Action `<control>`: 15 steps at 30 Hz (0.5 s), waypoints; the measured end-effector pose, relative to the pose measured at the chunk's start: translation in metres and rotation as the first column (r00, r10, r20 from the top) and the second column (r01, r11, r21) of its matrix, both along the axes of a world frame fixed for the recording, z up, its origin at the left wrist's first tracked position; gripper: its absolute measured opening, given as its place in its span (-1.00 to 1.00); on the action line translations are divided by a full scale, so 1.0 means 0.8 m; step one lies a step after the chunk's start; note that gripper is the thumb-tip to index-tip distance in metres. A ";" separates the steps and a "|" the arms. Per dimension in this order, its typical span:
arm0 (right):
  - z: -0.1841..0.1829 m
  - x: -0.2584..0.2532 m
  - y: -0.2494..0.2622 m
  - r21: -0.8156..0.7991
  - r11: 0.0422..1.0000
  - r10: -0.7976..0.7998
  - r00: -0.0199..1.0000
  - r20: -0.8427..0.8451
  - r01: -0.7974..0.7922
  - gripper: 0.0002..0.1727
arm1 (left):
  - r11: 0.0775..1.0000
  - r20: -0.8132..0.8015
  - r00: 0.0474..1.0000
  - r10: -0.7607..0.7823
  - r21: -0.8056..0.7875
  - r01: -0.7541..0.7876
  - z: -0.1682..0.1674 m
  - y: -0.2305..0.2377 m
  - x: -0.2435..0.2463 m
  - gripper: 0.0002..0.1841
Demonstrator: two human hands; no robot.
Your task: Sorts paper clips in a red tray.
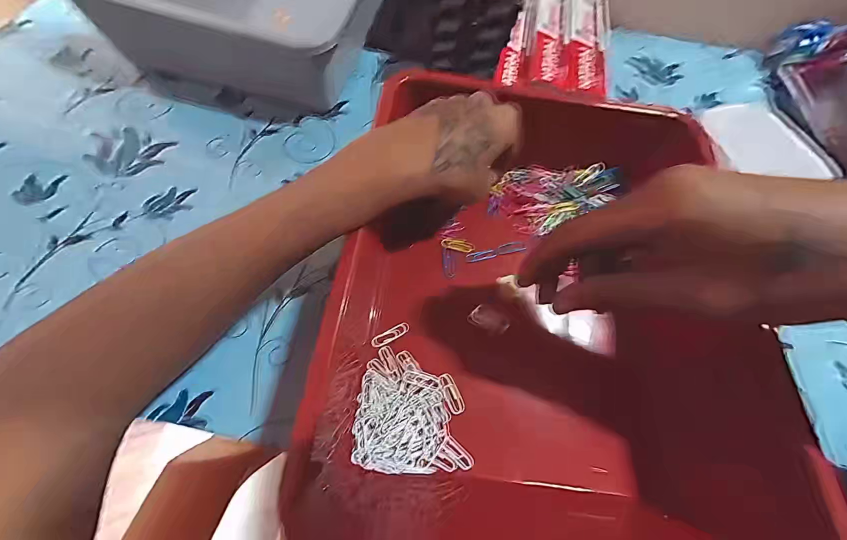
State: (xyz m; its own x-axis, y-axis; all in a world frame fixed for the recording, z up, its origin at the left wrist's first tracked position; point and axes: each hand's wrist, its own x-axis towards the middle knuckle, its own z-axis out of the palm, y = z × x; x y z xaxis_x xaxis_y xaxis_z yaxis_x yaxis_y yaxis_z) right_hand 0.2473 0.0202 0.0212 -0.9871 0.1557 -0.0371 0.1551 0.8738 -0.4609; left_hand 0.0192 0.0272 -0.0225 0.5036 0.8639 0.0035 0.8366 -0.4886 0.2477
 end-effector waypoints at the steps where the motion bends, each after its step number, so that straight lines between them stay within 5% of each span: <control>1: 0.000 0.000 -0.004 0.056 0.998 0.018 1.000 -0.022 -0.017 -0.76 | 1.000 -0.019 1.000 -0.003 0.001 0.003 0.002 0.001 0.000 -0.76; 11: -0.010 0.043 0.046 0.271 0.946 -0.217 0.969 0.115 0.180 -0.78 | 0.960 0.009 0.960 -0.278 -0.006 0.278 -0.003 0.012 0.004 -0.63; 15: -0.007 0.030 0.037 0.306 0.887 -0.430 0.859 0.278 0.345 -0.82 | 0.959 0.011 0.961 -0.276 -0.061 0.276 -0.006 0.007 0.003 -0.51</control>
State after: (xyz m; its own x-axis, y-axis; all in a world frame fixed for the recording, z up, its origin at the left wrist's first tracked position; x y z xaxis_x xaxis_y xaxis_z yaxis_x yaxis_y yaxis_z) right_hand 0.2717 0.0500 0.0157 -0.7803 0.5688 -0.2602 0.6091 0.7855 -0.1093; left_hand 0.0213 0.0326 -0.0269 0.7226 0.6899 -0.0436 0.6706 -0.6843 0.2866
